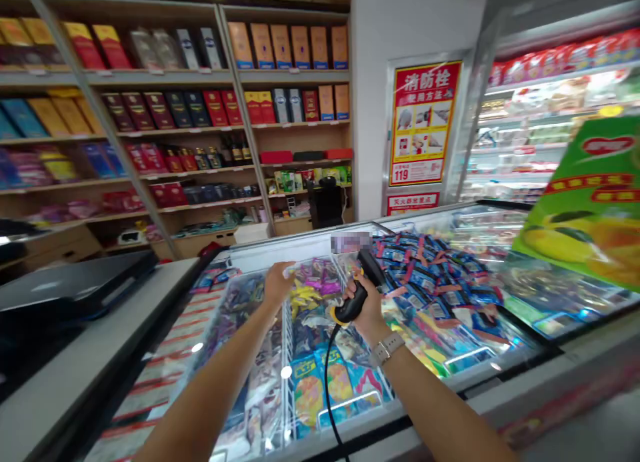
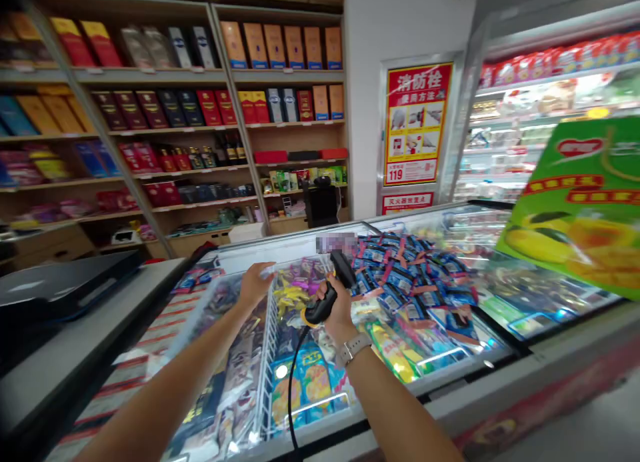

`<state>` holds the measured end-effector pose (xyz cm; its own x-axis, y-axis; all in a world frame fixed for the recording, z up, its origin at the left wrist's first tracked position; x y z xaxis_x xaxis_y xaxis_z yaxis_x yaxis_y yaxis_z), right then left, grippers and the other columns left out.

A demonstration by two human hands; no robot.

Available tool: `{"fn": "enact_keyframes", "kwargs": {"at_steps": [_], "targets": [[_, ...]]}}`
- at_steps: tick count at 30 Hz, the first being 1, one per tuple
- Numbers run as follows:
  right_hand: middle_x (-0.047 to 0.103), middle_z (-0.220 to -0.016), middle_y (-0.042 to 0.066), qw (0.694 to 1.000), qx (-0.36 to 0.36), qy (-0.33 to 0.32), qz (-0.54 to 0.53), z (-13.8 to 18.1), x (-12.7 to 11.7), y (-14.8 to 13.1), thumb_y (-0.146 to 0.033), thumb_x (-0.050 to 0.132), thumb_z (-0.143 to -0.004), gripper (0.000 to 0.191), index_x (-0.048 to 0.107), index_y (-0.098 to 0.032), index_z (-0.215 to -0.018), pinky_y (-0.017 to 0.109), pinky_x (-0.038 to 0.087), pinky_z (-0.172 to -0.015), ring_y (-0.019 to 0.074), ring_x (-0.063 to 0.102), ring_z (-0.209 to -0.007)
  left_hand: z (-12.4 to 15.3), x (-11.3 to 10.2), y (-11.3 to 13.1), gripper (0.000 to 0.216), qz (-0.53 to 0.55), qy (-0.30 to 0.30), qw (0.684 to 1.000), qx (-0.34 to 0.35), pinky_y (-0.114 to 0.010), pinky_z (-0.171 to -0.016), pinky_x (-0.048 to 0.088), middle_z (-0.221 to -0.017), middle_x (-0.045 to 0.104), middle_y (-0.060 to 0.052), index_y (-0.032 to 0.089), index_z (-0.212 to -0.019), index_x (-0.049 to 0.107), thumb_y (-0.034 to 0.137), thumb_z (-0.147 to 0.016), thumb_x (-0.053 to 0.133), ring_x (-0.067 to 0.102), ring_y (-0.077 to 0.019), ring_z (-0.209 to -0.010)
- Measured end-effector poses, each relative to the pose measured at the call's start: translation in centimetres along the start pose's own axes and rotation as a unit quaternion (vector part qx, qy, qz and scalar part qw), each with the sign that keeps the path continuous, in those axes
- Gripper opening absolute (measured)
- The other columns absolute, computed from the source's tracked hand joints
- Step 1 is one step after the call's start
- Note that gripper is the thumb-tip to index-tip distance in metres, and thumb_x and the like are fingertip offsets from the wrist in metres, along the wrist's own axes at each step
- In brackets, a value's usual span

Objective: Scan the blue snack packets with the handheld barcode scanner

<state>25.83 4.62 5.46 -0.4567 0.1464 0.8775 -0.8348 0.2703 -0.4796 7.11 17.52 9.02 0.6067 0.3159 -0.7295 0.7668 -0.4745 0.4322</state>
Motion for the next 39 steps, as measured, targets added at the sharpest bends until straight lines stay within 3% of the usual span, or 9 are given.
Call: {"fn": "enact_keyframes", "kwargs": {"at_steps": [5, 9, 12, 14, 17, 21, 30, 35, 39], "targets": [[0.041, -0.05, -0.008, 0.987, 0.161, 0.001, 0.016, 0.2, 2.5, 10.2, -0.028, 0.07, -0.06, 0.026, 0.048, -0.021, -0.072, 0.022, 0.035, -0.044, 0.007, 0.036, -0.041, 3.4, -7.1, -12.7, 0.034, -0.151, 0.03, 0.981, -0.116, -0.035, -0.099, 0.039, -0.113, 0.064, -0.011, 0.016, -0.111, 0.064, 0.025, -0.081, 0.051, 0.053, -0.0262, -0.113], [0.04, -0.051, -0.008, 0.982, 0.191, -0.01, 0.011, 0.4, 2.4, 13.6, -0.031, 0.07, -0.063, 0.027, 0.048, -0.021, -0.073, 0.022, 0.036, -0.044, 0.007, 0.037, -0.041, 3.9, -10.1, -18.4, 0.049, -0.214, 0.043, 0.961, -0.171, -0.04, -0.095, 0.041, -0.125, 0.055, -0.015, 0.014, -0.124, 0.056, 0.035, -0.08, 0.055, 0.05, -0.0323, -0.115], [0.04, -0.051, -0.008, 0.977, 0.212, -0.025, -0.001, 0.2, 2.2, 14.5, -0.028, 0.071, -0.062, 0.026, 0.05, -0.021, -0.075, 0.021, 0.035, -0.044, 0.006, 0.035, -0.041, 1.9, -10.2, -20.8, 0.064, -0.235, 0.031, 0.955, -0.179, -0.049, -0.098, 0.037, -0.138, 0.043, -0.017, 0.015, -0.131, 0.05, 0.047, -0.076, 0.059, 0.037, -0.0406, -0.126], [0.041, -0.051, -0.008, 0.973, 0.231, -0.017, -0.013, 0.1, 1.9, 15.0, -0.026, 0.072, -0.062, 0.026, 0.05, -0.02, -0.075, 0.02, 0.034, -0.044, 0.0054, 0.035, -0.041, 0.2, -9.2, -22.2, 0.07, -0.238, 0.001, 0.954, -0.183, -0.058, -0.1, 0.031, -0.144, 0.037, -0.016, 0.019, -0.134, 0.047, 0.056, -0.076, 0.056, 0.027, -0.0446, -0.132], [0.042, -0.051, -0.008, 0.97, 0.245, -0.005, -0.014, -0.3, 1.7, 15.5, -0.027, 0.071, -0.064, 0.025, 0.049, -0.02, -0.073, 0.019, 0.034, -0.044, 0.0052, 0.034, -0.041, -1.7, -7.0, -23.7, 0.064, -0.231, -0.064, 0.952, -0.189, -0.067, -0.097, 0.026, -0.145, 0.037, -0.012, 0.03, -0.132, 0.049, 0.063, -0.077, 0.048, 0.025, -0.0448, -0.132], [0.042, -0.051, -0.008, 0.968, 0.251, -0.005, -0.01, -0.3, 1.7, 15.7, -0.028, 0.072, -0.063, 0.026, 0.05, -0.02, -0.075, 0.019, 0.035, -0.045, 0.0053, 0.036, -0.041, -2.3, -4.2, -21.9, 0.051, -0.232, -0.126, 0.957, -0.119, -0.064, -0.1, 0.025, -0.143, 0.041, -0.007, 0.037, -0.129, 0.051, 0.056, -0.083, 0.043, 0.028, -0.0377, -0.133], [0.045, -0.05, -0.006, 0.964, 0.266, -0.001, 0.009, 0.4, 2.2, 14.7, -0.024, 0.068, -0.065, 0.019, 0.052, -0.018, -0.073, 0.019, 0.037, -0.044, 0.0061, 0.038, -0.041, 3.5, -0.2, -10.6, 0.045, -0.124, -0.204, 0.971, -0.026, -0.062, -0.106, 0.013, -0.149, 0.033, -0.002, 0.038, -0.13, 0.05, 0.044, -0.093, 0.025, 0.016, -0.0325, -0.14], [0.045, -0.048, -0.006, 0.964, 0.265, 0.0, 0.033, 1.2, 2.2, 14.0, -0.023, 0.067, -0.067, 0.017, 0.051, -0.018, -0.07, 0.018, 0.036, -0.042, 0.0061, 0.037, -0.04, 5.4, -2.1, -8.4, 0.045, -0.151, -0.093, 0.976, -0.128, -0.053, -0.101, 0.028, -0.138, 0.047, -0.008, 0.031, -0.125, 0.056, 0.047, -0.082, 0.052, 0.035, -0.0345, -0.129], [0.046, -0.047, -0.005, 0.964, 0.264, -0.005, 0.029, 1.5, 1.7, 13.7, -0.022, 0.066, -0.066, 0.015, 0.052, -0.018, -0.069, 0.019, 0.037, -0.042, 0.0065, 0.039, -0.04, 7.0, -3.2, -7.7, 0.044, -0.175, -0.046, 0.96, -0.212, -0.048, -0.088, 0.04, -0.112, 0.061, -0.014, 0.02, -0.103, 0.065, 0.055, -0.079, 0.053, 0.05, -0.0349, -0.111]]}}
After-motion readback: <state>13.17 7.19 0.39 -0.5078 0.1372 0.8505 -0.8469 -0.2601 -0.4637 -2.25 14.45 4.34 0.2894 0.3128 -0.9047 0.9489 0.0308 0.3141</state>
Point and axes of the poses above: each hand's wrist, its own z-axis away from the middle knuckle, its own x-axis out of the palm, y = z × x, the point moved 7 cm from there along -z, towards the middle knuckle
